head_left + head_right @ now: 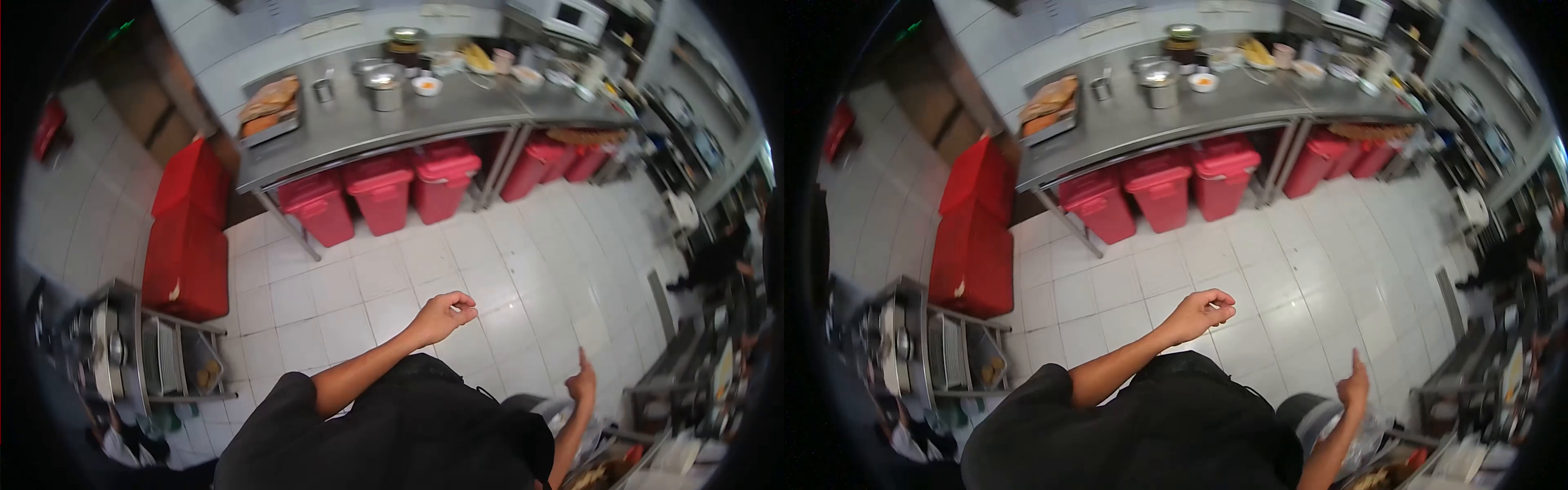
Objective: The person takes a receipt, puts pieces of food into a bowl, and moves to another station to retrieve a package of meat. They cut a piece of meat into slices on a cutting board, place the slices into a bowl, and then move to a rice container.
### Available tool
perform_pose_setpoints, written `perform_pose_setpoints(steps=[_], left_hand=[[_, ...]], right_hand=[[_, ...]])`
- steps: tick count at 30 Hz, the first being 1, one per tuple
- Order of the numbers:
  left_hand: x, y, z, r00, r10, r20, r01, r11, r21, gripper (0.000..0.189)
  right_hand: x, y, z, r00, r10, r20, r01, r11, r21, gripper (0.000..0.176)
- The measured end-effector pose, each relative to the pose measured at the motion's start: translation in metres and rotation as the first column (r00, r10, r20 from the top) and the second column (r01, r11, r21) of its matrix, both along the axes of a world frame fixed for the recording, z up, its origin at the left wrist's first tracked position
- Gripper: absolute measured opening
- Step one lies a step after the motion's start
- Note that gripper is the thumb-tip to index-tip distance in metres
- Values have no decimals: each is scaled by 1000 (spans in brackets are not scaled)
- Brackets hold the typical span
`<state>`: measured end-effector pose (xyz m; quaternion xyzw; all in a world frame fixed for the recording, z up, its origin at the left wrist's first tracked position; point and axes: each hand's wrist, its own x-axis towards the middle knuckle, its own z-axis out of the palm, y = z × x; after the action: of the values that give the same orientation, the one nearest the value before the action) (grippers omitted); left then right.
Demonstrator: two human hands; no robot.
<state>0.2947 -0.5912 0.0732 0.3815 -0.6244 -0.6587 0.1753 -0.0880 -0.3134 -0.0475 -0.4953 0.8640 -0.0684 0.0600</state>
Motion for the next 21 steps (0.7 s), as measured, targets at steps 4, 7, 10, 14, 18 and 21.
perform_pose_setpoints(steps=[4,7,10,14,18,21], left_hand=[[48,-45,3,977,208,-39,-208,978,22,34],[77,-71,6,933,355,-50,-352,934,67,33],[100,-103,3,884,463,-57,-462,886,37,32],[118,-158,-1,816,574,-70,-575,818,5,31],[126,-209,-5,742,670,-4,-670,742,-34,30],[139,-245,-1,699,714,34,-711,699,-73,30]], right_hand=[[61,-119,4,323,-347,881,427,884,192,75],[48,-147,-76,652,-330,683,214,944,252,66],[68,-179,-80,517,-434,738,179,898,402,65],[78,-245,-81,605,-406,685,6,862,506,64],[29,-338,-179,719,-124,683,-284,845,452,66],[48,-456,-169,814,56,578,-264,922,283,64]])
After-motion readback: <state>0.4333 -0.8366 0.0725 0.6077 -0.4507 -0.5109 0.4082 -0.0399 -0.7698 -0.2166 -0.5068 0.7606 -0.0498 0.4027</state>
